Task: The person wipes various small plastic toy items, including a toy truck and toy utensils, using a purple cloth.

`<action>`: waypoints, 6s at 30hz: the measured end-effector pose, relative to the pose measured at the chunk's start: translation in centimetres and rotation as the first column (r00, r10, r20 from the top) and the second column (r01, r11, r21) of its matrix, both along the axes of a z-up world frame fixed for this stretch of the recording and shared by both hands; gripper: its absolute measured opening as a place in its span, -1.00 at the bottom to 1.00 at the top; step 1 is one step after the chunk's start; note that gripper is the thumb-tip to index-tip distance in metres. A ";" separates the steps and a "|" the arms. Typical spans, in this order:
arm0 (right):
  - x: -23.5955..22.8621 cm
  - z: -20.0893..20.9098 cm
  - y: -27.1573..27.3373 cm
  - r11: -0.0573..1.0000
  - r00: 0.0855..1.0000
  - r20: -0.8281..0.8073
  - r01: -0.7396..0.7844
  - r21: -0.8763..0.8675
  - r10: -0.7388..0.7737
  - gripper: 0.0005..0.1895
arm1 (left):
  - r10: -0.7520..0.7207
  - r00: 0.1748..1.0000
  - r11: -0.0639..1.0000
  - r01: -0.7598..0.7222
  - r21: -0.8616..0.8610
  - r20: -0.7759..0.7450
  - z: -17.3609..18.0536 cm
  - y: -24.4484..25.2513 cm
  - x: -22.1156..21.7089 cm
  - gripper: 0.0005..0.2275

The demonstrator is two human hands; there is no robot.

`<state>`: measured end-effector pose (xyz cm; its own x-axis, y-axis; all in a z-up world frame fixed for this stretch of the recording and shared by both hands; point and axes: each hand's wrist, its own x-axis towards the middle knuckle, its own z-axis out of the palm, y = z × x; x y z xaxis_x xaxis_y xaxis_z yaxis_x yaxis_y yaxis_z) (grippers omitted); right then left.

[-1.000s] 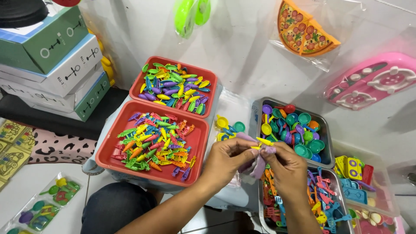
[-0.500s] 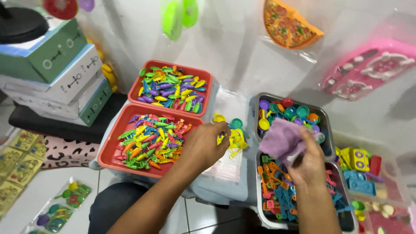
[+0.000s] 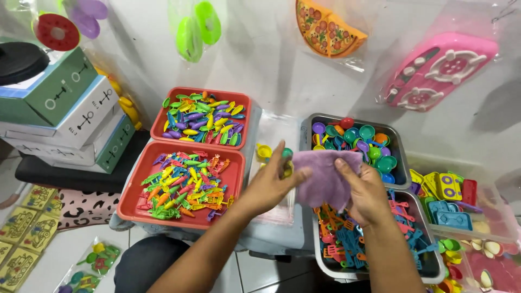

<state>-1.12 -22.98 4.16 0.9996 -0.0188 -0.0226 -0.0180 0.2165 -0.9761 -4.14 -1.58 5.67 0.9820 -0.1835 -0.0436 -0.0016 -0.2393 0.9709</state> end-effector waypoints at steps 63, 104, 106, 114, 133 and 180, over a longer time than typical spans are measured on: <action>2.1 -2.6 7.1 -0.136 0.756 -0.217 -0.170 -0.976 0.618 -0.80 | -0.093 0.890 0.728 -0.246 0.640 0.447 -4.5 7.6 1.8 -0.58; 9.0 -4.8 6.0 0.346 0.823 0.146 -0.066 -0.936 0.550 -0.64 | -0.135 0.655 0.826 -0.340 0.450 0.743 -1.3 8.9 0.9 -0.90; 9.3 -5.2 5.6 0.358 0.843 0.135 -0.072 -0.931 0.521 -0.70 | -0.089 0.617 0.845 -0.369 0.387 0.782 -1.5 8.7 1.2 -0.91; 8.0 -3.4 7.0 0.389 0.840 0.121 -0.113 -0.914 0.529 -0.54 | -0.036 0.630 0.903 -0.312 0.295 0.776 -1.1 8.8 0.9 -0.94; 5.1 -2.6 7.3 0.417 0.775 0.152 -0.154 -0.896 0.613 -0.72 | 0.206 0.614 0.972 -0.219 -0.087 0.762 1.9 10.8 -0.4 -0.86; -2.1 -1.4 4.9 0.968 0.969 0.119 -0.195 -0.157 0.214 -0.89 | -0.139 0.988 0.459 0.120 -0.880 0.062 -2.9 4.6 0.8 -0.27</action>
<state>-3.21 -18.13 2.81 0.9761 0.1932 0.0995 0.0855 0.0794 -0.9932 -3.31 3.01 2.72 0.9444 -0.2590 0.2024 0.0606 0.7423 0.6673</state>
